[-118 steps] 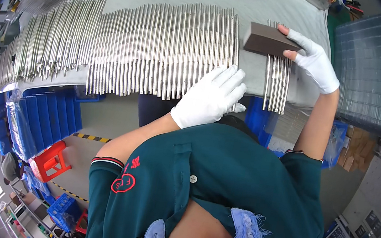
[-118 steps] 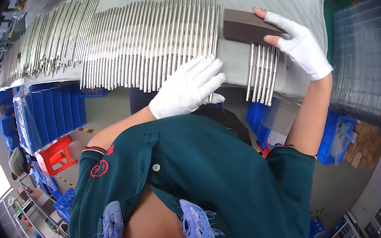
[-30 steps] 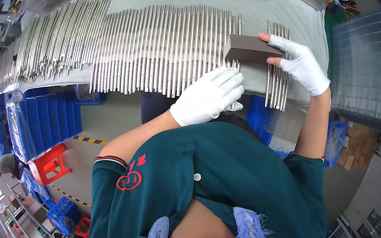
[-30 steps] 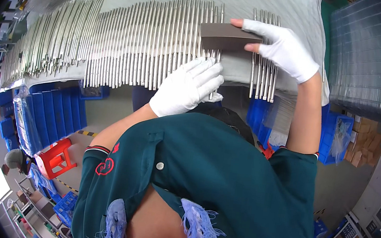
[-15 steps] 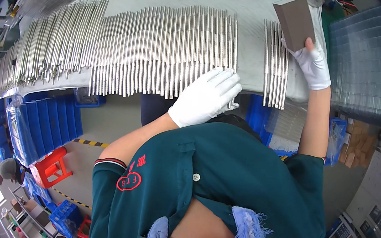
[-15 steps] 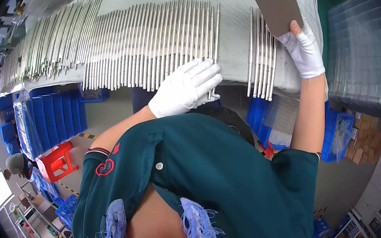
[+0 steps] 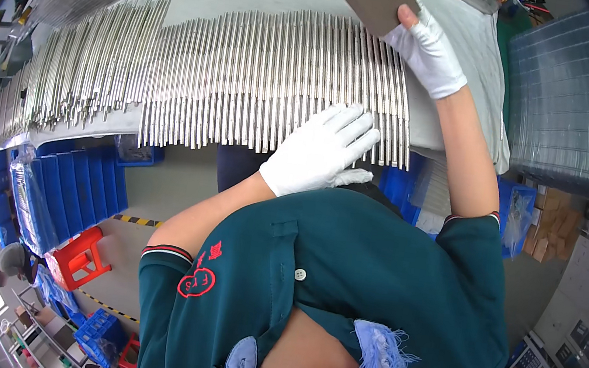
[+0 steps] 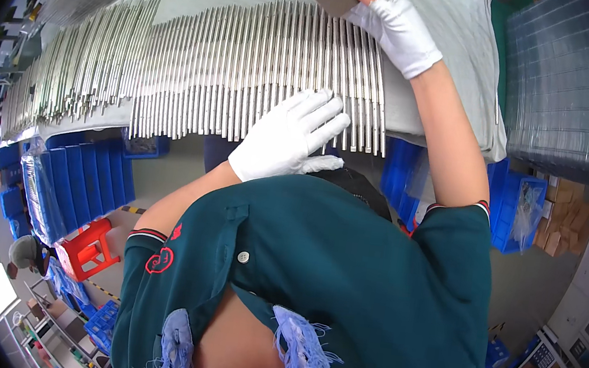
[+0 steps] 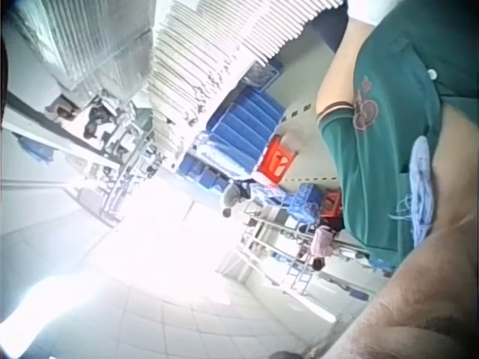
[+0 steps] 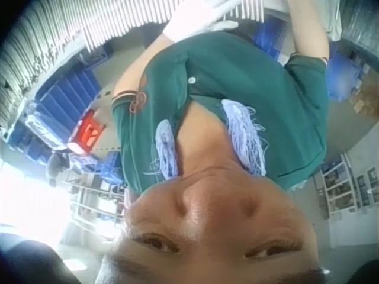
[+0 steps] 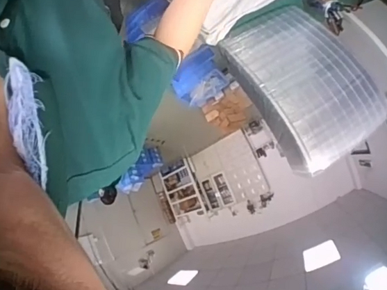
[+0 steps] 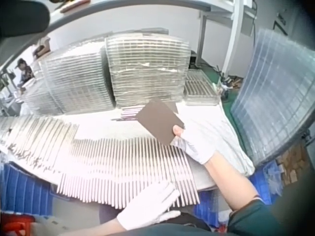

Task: Manually polishing or sanding long metal rods using a handheld sanding block.

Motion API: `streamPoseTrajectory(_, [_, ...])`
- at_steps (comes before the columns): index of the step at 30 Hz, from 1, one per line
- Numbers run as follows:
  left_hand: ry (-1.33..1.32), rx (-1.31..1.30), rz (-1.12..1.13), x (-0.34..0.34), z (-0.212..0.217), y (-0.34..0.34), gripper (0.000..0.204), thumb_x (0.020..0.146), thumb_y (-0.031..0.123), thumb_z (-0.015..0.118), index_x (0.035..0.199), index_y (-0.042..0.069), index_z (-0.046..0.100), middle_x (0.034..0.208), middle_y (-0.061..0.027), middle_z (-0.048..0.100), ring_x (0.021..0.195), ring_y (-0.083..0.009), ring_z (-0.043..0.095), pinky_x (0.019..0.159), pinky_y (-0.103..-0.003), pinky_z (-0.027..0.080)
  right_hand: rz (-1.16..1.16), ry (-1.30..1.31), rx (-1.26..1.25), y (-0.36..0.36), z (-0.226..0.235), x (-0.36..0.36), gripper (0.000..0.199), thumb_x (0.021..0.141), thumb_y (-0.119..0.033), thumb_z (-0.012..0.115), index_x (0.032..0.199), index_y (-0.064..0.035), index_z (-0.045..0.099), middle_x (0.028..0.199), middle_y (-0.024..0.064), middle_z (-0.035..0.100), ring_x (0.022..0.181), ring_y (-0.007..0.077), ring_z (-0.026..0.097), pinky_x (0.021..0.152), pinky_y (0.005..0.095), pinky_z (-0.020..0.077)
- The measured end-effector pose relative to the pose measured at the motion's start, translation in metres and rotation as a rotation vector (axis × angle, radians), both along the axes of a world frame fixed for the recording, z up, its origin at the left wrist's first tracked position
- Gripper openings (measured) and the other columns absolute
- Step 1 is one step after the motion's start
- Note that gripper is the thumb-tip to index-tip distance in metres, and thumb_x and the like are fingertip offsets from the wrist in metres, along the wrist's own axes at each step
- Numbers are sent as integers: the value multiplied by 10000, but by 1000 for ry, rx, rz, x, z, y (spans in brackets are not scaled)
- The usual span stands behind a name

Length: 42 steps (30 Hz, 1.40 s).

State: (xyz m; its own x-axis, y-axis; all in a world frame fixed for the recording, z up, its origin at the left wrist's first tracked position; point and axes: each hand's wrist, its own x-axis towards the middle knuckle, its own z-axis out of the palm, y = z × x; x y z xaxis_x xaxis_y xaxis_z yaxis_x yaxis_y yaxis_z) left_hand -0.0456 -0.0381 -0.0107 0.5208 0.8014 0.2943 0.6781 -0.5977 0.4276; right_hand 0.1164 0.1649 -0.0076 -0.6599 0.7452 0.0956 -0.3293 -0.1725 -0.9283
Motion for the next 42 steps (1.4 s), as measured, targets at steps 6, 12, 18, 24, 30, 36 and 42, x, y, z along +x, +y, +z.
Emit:
streamPoseTrajectory(6, [35,20,-317,27,-1,28,611,881,396,696,1342,24,544,1387,-198,517,1360,-372,447,1149,-471,353,90,-80,-8,70,-29,-11,830,914,-337,744,1582,-98,313,1526,170,453,1328,299,497,1172,426,350])
streamPoseTrajectory(12, [54,25,-266,45,-9,35,556,905,338,659,1324,-10,546,1372,-187,533,1356,-345,461,1164,-452,347,195,-260,68,78,-39,-14,598,968,-442,659,1403,-50,541,1344,44,613,1236,162,587,1098,338,451])
streamPoseTrajectory(18, [-38,81,-202,44,-17,32,541,891,344,674,1258,-38,567,1337,-182,569,1333,-346,489,1159,-441,360,190,-296,-80,91,-44,-13,577,985,-428,638,1395,-34,541,1350,58,610,1262,169,575,1108,343,444])
streamPoseTrajectory(24, [-36,70,-191,47,-15,32,560,863,388,697,1219,-30,583,1325,-185,577,1319,-350,501,1154,-445,371,275,-130,-91,89,-44,-44,537,1011,-372,612,1395,-5,531,1366,75,600,1277,175,565,1147,345,405])
streamPoseTrajectory(30, [-41,99,-179,45,-20,30,543,843,376,715,1189,-24,589,1311,-185,581,1317,-350,501,1142,-447,384,359,-248,30,63,-13,-52,586,980,-424,646,1401,-31,540,1351,58,608,1258,155,567,1109,328,438])
streamPoseTrajectory(36, [-57,79,-188,46,-13,29,515,842,356,722,1161,-28,593,1316,-192,576,1317,-354,499,1142,-450,385,220,-181,26,90,-37,-15,602,980,-443,636,1415,-41,528,1371,63,598,1275,160,560,1135,343,413])
streamPoseTrajectory(42, [-95,40,-209,49,-12,30,410,843,327,731,1009,-31,620,1305,-231,577,1305,-380,509,1140,-465,387,183,-247,-19,73,-24,5,573,981,-438,637,1390,-46,548,1342,41,615,1250,146,575,1114,340,422])
